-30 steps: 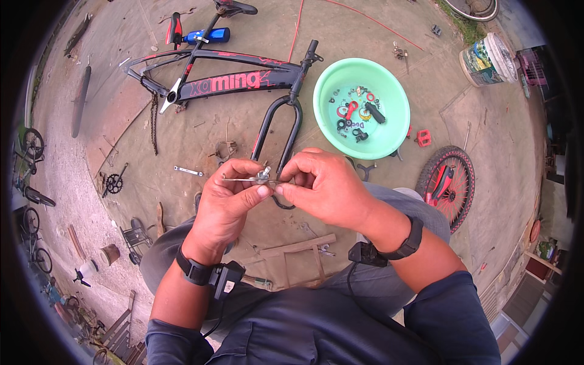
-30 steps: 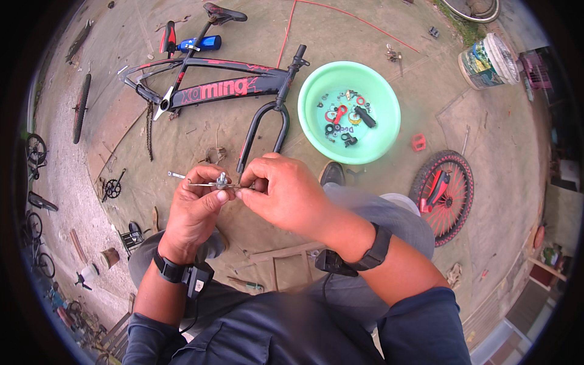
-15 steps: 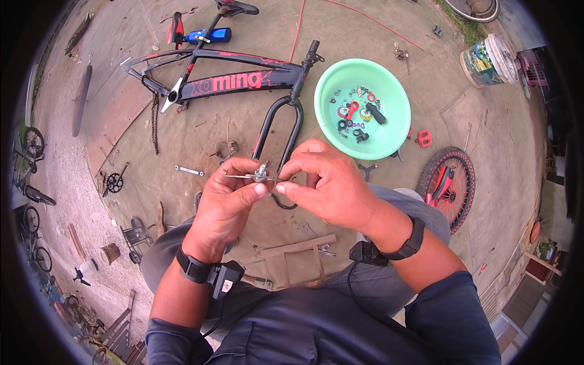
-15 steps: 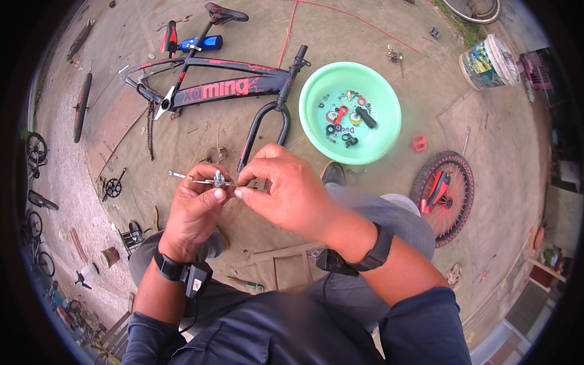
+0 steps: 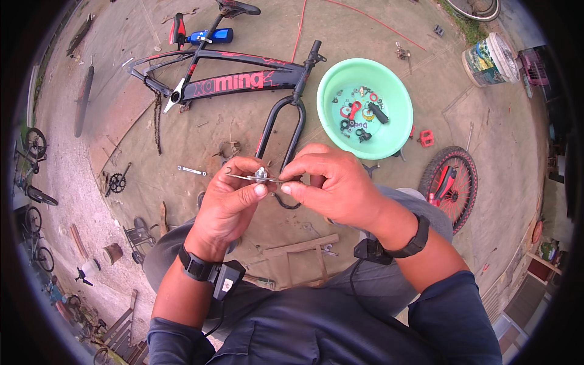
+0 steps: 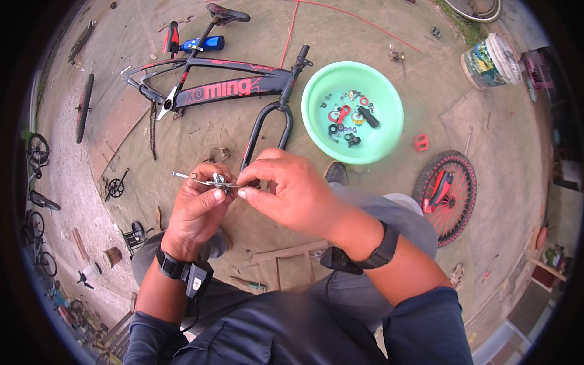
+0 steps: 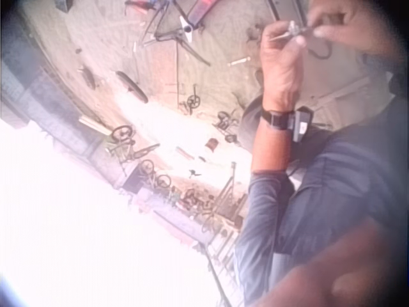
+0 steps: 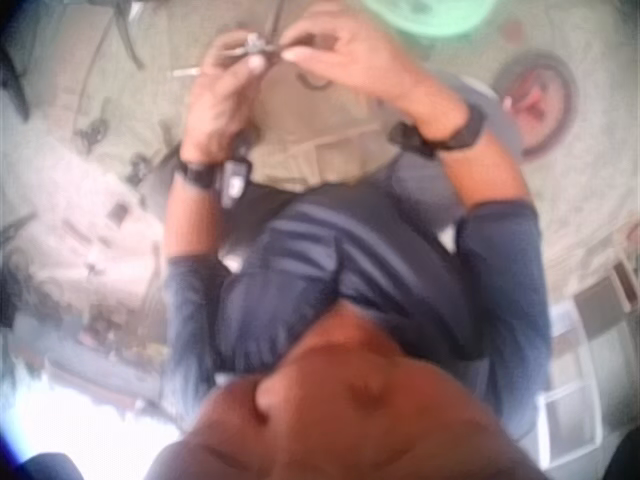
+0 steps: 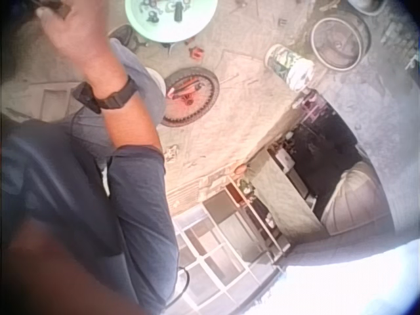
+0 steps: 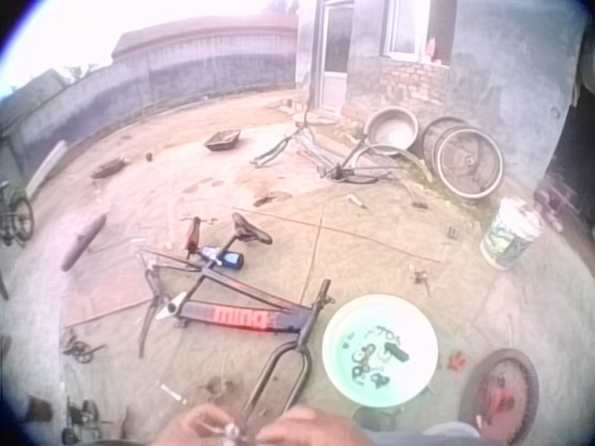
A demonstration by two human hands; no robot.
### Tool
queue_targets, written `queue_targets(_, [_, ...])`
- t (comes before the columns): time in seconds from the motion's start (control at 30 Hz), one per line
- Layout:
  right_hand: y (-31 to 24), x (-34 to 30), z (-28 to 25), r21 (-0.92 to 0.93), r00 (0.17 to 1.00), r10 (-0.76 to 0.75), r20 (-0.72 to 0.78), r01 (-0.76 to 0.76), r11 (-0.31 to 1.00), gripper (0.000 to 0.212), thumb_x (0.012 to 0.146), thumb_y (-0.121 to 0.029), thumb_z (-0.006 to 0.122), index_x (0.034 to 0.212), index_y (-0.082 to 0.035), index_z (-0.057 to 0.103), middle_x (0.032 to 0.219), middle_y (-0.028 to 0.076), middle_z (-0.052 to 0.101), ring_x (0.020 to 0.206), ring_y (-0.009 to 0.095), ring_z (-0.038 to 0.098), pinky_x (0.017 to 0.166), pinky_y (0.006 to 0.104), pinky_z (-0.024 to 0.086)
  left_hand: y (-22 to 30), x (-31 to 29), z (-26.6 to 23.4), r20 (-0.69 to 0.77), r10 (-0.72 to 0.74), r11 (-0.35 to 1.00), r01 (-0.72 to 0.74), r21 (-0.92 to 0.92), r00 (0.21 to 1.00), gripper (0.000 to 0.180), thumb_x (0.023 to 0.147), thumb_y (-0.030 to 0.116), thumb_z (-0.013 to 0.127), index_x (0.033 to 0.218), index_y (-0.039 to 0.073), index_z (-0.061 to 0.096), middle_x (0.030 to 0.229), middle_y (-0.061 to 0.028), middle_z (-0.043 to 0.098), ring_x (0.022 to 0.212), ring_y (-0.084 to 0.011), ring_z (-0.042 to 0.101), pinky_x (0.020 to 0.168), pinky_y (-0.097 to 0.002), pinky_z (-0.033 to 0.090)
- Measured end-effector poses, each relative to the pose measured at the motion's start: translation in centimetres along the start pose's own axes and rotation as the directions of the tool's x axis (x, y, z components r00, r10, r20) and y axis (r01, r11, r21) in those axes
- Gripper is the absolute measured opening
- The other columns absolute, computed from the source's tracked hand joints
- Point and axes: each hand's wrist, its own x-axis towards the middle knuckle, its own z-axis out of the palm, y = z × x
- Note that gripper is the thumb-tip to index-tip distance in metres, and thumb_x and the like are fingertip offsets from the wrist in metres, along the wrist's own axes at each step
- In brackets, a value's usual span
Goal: The person assembles a bicycle brake caliper by hand, picking small parts from a green basin and attaching them to a metal caliper body. They thread a wire through the assembly and attach a rubber brake cable housing, then connect the housing to the caliper.
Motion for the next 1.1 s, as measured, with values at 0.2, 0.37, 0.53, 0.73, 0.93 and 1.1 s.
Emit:
queue_targets(0.2, [0.32, 0.0, -0.09, 0.031, 0.997, -0.072, 0.023, 0.071, 0.997, 0.013, 0.087, -0.005, 0.073, 0.1, -0.005, 0.072, 0.092, 0.004, 0.062, 0.071, 0.009, 0.058, 0.061, 0.0245, 0.046, -0.1, 0.05, -0.37, 0.04, -0.022, 0.996, 0.025, -0.082, 0.999, 0.026, 0.086, -0.001, 0.073, 0.109, 0.006, 0.063, 0.104, -0.0048, 0.065, 0.098, -0.0193, 0.064, 0.092, -0.036, 0.049])
queue_targets(0.37, [0.5, 0.06, -0.23, 0.002, 0.995, -0.085, 0.044, 0.085, 0.996, 0.013, 0.088, -0.005, 0.072, 0.101, -0.004, 0.072, 0.094, 0.004, 0.061, 0.078, 0.012, 0.059, 0.064, 0.0261, 0.048, -0.12, 0.16, -0.28, 0.065, -0.031, 0.996, 0.036, -0.077, 0.997, 0.024, 0.086, 0.0, 0.074, 0.106, 0.006, 0.063, 0.105, -0.0049, 0.065, 0.098, -0.019, 0.064, 0.091, -0.0348, 0.049])
queue_targets(0.53, [0.53, 0.05, -0.16, 0.006, 0.996, -0.069, 0.052, 0.069, 0.998, 0.013, 0.088, -0.005, 0.072, 0.102, -0.004, 0.072, 0.096, 0.004, 0.062, 0.08, 0.012, 0.06, 0.065, 0.0258, 0.048, -0.12, 0.09, -0.21, 0.063, -0.025, 0.997, 0.029, -0.072, 0.998, 0.022, 0.086, 0.0, 0.073, 0.105, 0.007, 0.064, 0.105, -0.005, 0.064, 0.098, -0.0186, 0.064, 0.091, -0.0347, 0.048])
queue_targets(0.73, [0.35, -0.06, -0.03, 0.02, 0.999, -0.038, 0.037, 0.038, 0.999, 0.016, 0.088, -0.006, 0.072, 0.104, -0.004, 0.071, 0.099, 0.004, 0.061, 0.084, 0.01, 0.061, 0.068, 0.024, 0.051, 0.03, 0.08, -0.18, 0.077, -0.022, 0.997, 0.028, -0.066, 0.997, 0.021, 0.087, 0.001, 0.073, 0.105, 0.006, 0.064, 0.105, -0.0054, 0.063, 0.098, -0.0188, 0.064, 0.092, -0.035, 0.048])
queue_targets(0.93, [0.41, 0.02, -0.08, 0.022, 0.998, -0.027, 0.056, 0.026, 0.999, 0.018, 0.087, -0.006, 0.073, 0.106, -0.005, 0.07, 0.102, 0.004, 0.062, 0.085, 0.011, 0.062, 0.069, 0.0243, 0.052, 0.0, 0.07, 0.04, 0.072, -0.022, 0.996, 0.028, -0.084, 0.997, 0.021, 0.086, 0.002, 0.074, 0.105, 0.006, 0.064, 0.105, -0.0056, 0.063, 0.098, -0.0192, 0.064, 0.091, -0.0349, 0.049])
queue_targets(1.1, [0.19, -0.04, -0.03, 0.032, 0.999, 0.01, 0.039, -0.011, 0.999, 0.027, 0.083, -0.006, 0.077, 0.109, -0.006, 0.07, 0.105, 0.005, 0.062, 0.084, 0.011, 0.064, 0.067, 0.0246, 0.054, 0.2, -0.03, 0.15, 0.065, -0.036, 0.994, 0.042, -0.096, 0.997, 0.022, 0.086, 0.003, 0.075, 0.104, 0.007, 0.064, 0.105, -0.0057, 0.063, 0.097, -0.0192, 0.064, 0.09, -0.0346, 0.049])
